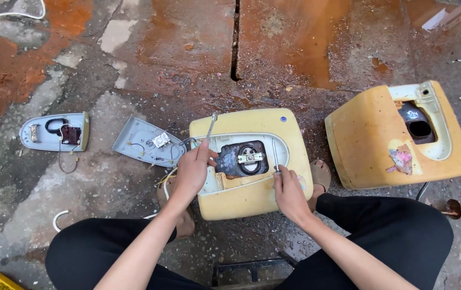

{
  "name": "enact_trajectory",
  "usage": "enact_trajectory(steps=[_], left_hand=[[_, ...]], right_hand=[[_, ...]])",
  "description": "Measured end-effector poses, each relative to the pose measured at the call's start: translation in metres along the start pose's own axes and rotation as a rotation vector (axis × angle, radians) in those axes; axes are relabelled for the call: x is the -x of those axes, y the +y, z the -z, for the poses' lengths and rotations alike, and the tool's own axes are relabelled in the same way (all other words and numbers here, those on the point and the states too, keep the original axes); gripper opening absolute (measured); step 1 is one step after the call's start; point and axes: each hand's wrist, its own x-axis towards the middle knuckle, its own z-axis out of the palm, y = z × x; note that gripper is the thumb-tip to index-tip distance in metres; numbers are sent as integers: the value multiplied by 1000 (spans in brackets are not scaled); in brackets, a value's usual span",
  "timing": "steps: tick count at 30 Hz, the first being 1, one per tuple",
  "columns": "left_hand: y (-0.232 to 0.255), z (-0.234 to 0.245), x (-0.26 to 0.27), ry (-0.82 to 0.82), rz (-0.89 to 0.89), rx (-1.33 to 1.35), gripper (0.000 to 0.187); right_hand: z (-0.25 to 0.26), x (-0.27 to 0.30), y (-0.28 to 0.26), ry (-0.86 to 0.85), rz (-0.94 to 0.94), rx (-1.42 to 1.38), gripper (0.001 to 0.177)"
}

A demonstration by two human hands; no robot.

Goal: The person sits on the ground and uses a screwdriver to work on the internal components of a disassembled yellow appliance. They manipulate wires and a small white component, then place the component back into the appliance's housing.

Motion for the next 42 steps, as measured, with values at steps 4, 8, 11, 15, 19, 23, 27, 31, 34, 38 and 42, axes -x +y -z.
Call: enact_trajectory(steps=[4,8,11,15,19,23,27,31,34,38,42], left_hand=[[-4,-2,-7,22,-28,12,55],[1,-3,-8,39,-18,20,54],[2,-4,-9,37,-10,19,53],[2,9,-16,22,-13,-84,51],[32,50,-4,63,0,-211,50],[52,90,19,164,-67,-416,36],[43,94,17,236,-176,-560,24],[50,72,20,185,-214,-543,23],[56,51,16,85,-219,-559,23],[56,24,7,-75,-186,-554,24],[32,3,-12,-177,-174,-648,27]], right_hand=[[-10,-18,21,-162,4,245,49],[10,-16,5,-111,5,123,49],[37,-7,-23,-155,-4,127,47],[49,-31,-12,-56,-131,33,47],[47,-60,-1,-80,-233,-55,49],[58,-40,-40,-90,-216,-483,62],[71,-41,-51,-179,-163,-452,71],[78,-46,-52,-184,-151,-424,68],[79,-53,-46,-141,-98,-303,62],[72,-57,-41,-119,-99,-113,59],[53,-82,-7,-112,-100,81,58]])
